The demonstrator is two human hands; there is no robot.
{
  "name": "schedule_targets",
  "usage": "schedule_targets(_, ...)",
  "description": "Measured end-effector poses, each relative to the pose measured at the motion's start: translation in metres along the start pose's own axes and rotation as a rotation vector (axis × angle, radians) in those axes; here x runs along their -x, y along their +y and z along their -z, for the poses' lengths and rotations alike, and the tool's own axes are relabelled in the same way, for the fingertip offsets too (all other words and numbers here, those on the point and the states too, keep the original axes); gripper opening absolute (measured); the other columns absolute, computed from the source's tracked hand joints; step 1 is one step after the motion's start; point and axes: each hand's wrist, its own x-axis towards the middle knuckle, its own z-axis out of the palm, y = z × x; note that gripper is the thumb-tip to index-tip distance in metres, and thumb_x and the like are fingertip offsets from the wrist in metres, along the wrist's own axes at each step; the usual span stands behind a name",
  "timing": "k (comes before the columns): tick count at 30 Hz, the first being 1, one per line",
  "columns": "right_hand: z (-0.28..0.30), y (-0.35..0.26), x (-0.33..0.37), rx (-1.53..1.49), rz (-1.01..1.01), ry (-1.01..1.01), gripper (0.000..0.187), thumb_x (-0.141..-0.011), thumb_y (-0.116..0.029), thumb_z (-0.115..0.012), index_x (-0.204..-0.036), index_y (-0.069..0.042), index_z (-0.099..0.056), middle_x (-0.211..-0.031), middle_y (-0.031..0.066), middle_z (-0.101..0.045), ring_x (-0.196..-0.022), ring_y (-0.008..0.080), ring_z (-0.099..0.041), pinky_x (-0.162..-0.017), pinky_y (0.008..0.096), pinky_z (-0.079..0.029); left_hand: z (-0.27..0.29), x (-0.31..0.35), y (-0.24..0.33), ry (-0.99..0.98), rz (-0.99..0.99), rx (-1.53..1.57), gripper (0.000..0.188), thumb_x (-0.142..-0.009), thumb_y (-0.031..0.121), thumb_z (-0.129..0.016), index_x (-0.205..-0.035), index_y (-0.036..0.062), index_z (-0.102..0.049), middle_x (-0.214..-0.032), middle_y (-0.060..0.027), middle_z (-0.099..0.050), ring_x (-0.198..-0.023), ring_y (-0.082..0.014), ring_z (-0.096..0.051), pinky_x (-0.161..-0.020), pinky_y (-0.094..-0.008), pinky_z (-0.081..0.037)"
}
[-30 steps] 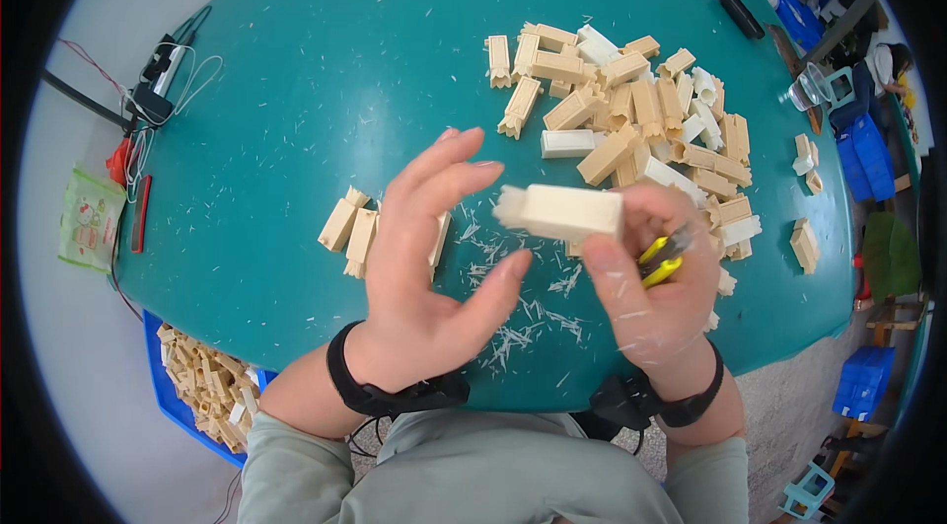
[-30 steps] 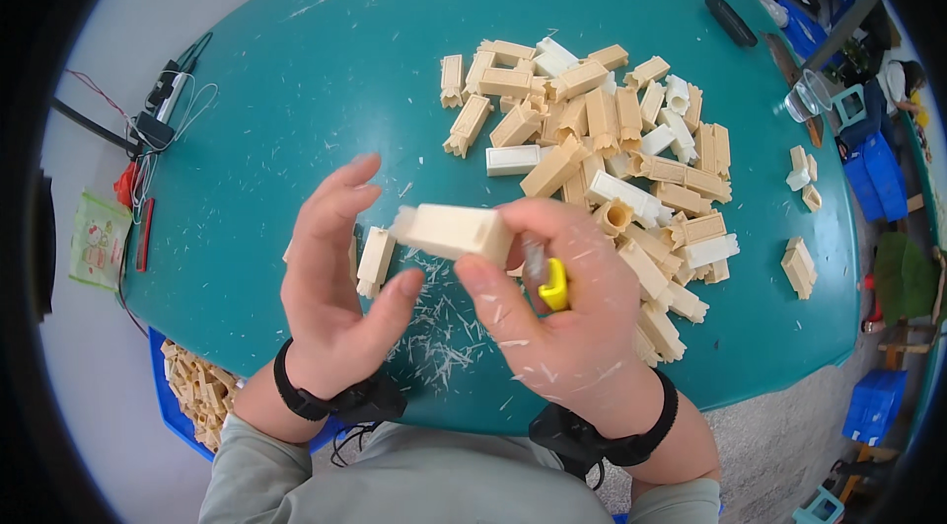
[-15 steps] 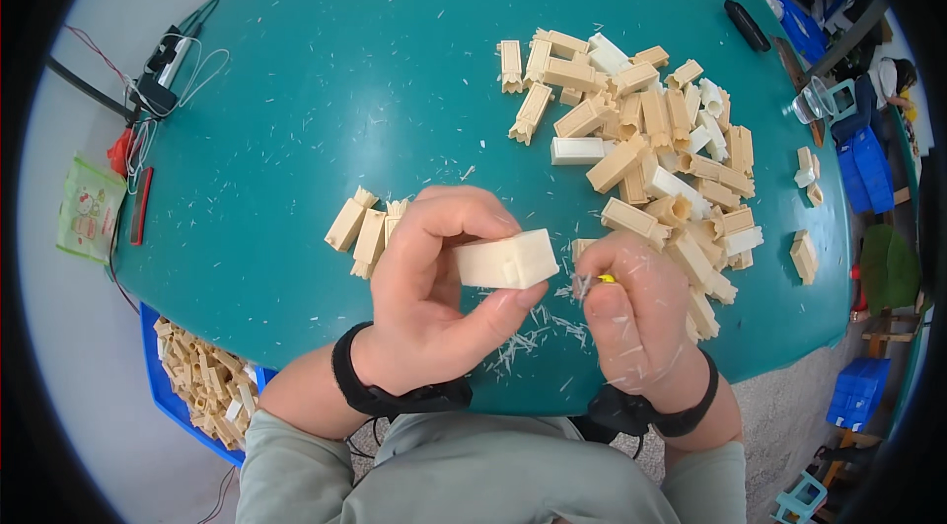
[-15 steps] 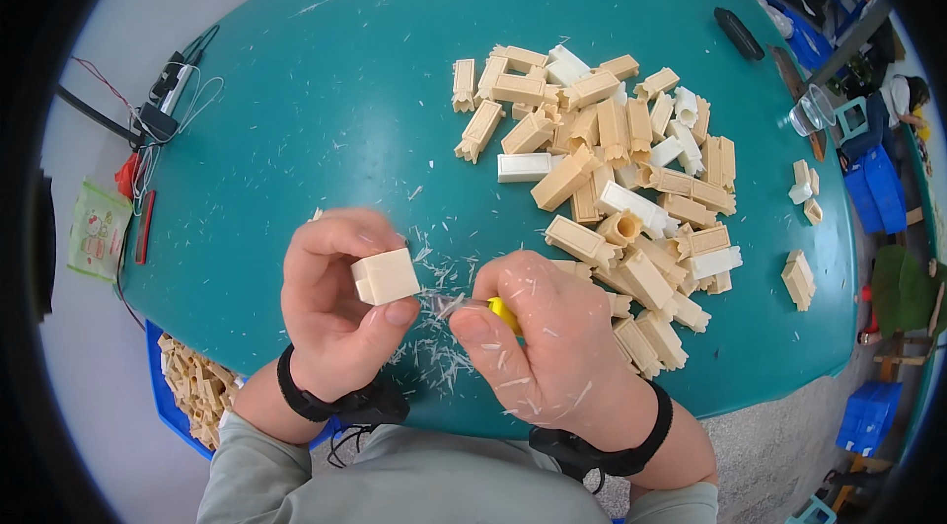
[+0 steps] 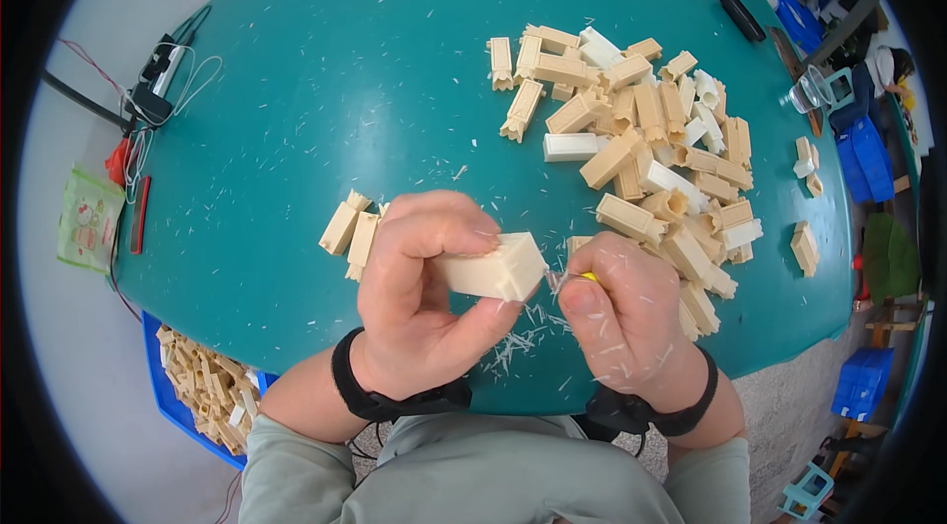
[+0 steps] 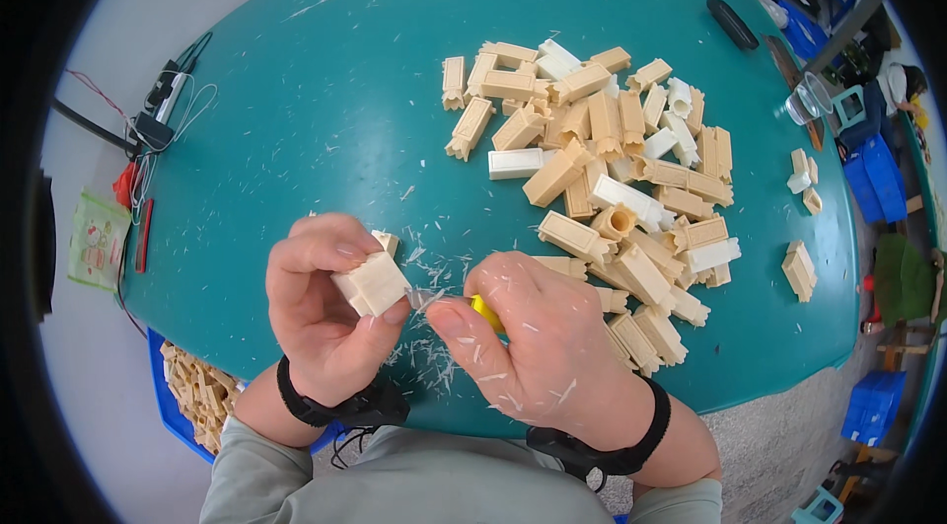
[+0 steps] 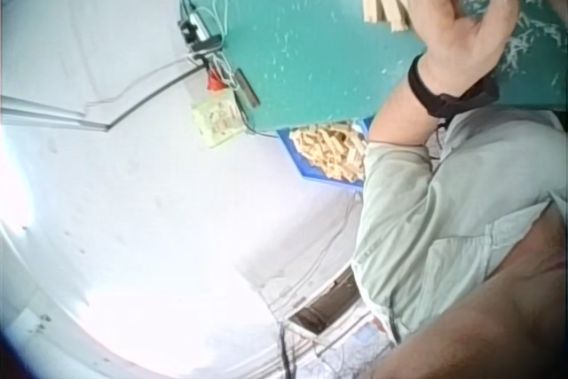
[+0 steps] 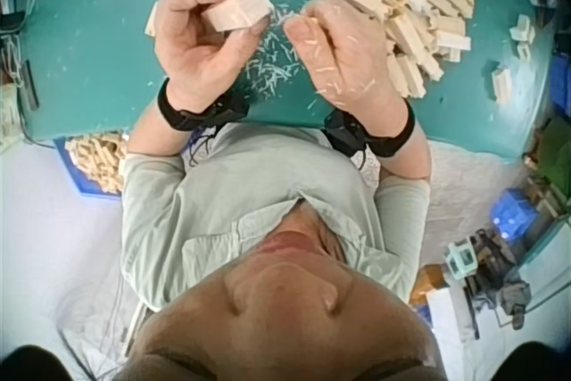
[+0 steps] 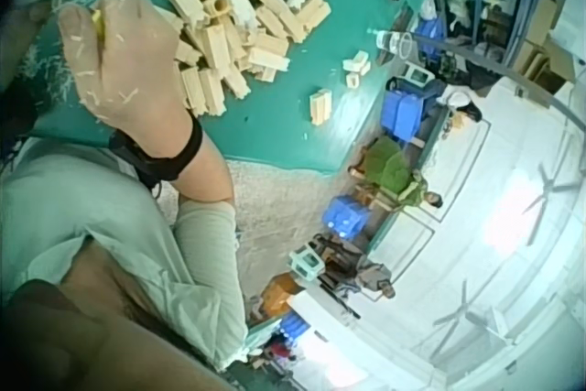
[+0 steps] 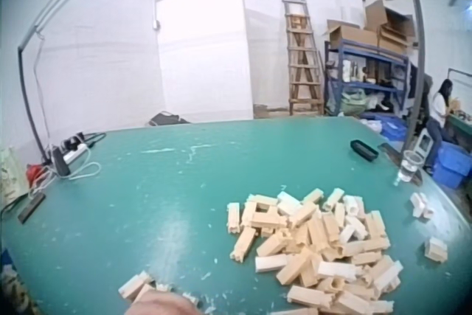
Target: The person carves small rectangular wooden blocks using a yellow utility knife. They hold the blocks in their left hand and shave off thin layers of wood with the knife in their right hand, creating wood shavings that fall onto the green table. The person processes multiple blocks sequentially, rotating them to work on different sides.
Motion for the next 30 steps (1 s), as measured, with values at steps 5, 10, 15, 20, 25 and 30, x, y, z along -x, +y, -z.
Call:
schedule_targets(5,0.001,0.001,0.0,0.018,0.012,-0.005,0.024,-0.081,-0.019,-0.063,-0.071,-0.002,-0.049,-0.062,0.0097,-0.049,-0.05,0.0265,-0.047,-0.044,0.0326,-0.037,0.001,0.0,-0.002,-0.025,-0.007,0.097,0.035,-0.071,-0.002,-0.066,-0.101,0.002,-0.048,-0.1,-0.014,-0.05,-0.087,-0.0175,-0.052,-0.074,-0.0266,-0.043)
schedule_targets(10,0.002,0.002,-0.001,0.057,0.053,-0.003,0.024,-0.08,-0.019,-0.064,-0.07,-0.003,-0.049,-0.061,0.0091,-0.048,-0.048,0.0265,-0.047,-0.043,0.0328,-0.036,0.004,-0.003,-0.003,-0.103,-0.022,0.091,0.034,-0.072,-0.003,-0.065,-0.101,0.0024,-0.048,-0.1,-0.0146,-0.05,-0.085,-0.0174,-0.053,-0.072,-0.027,-0.044)
schedule_targets(15,0.004,0.001,-0.001,0.092,0.036,0.008,0.024,-0.081,-0.02,-0.064,-0.071,-0.003,-0.049,-0.06,0.0095,-0.047,-0.049,0.0273,-0.046,-0.043,0.0336,-0.036,0.001,-0.003,0.0,-0.115,0.047,0.119,0.034,-0.072,-0.001,-0.067,-0.099,0.0062,-0.048,-0.096,-0.0119,-0.052,-0.08,-0.0153,-0.052,-0.068,-0.0256,-0.043)
schedule_targets(20,0.007,0.011,-0.007,0.116,-0.062,0.08,0.025,-0.086,-0.02,-0.058,-0.071,-0.003,-0.049,-0.059,0.011,-0.046,-0.05,0.0288,-0.045,-0.045,0.0348,-0.037,-0.009,-0.006,0.016,-0.453,-0.017,0.187,0.023,-0.074,0.006,-0.07,-0.091,0.0064,-0.054,-0.09,-0.0126,-0.059,-0.086,-0.0209,-0.055,-0.07,-0.0305,-0.043)
schedule_targets(25,0.011,-0.001,-0.007,0.0,-0.115,0.061,0.026,-0.088,-0.021,-0.056,-0.071,-0.002,-0.049,-0.059,0.011,-0.045,-0.05,0.0266,-0.044,-0.047,0.0337,-0.037,-0.001,-0.008,0.004,-0.277,0.316,0.272,0.037,-0.083,0.019,-0.064,-0.11,-0.0002,-0.05,-0.105,-0.0099,-0.053,-0.093,-0.0165,-0.052,-0.077,-0.0279,-0.041)
schedule_targets(30,0.01,-0.004,-0.005,-0.032,-0.171,-0.032,0.026,-0.087,-0.022,-0.057,-0.072,-0.002,-0.051,-0.06,0.0108,-0.047,-0.051,0.0259,-0.046,-0.048,0.0327,-0.037,0.002,-0.011,-0.001,-0.157,0.263,0.458,0.041,-0.079,0.007,-0.066,-0.115,0.0005,-0.048,-0.104,-0.0073,-0.05,-0.092,-0.014,-0.052,-0.08,-0.0277,-0.043)
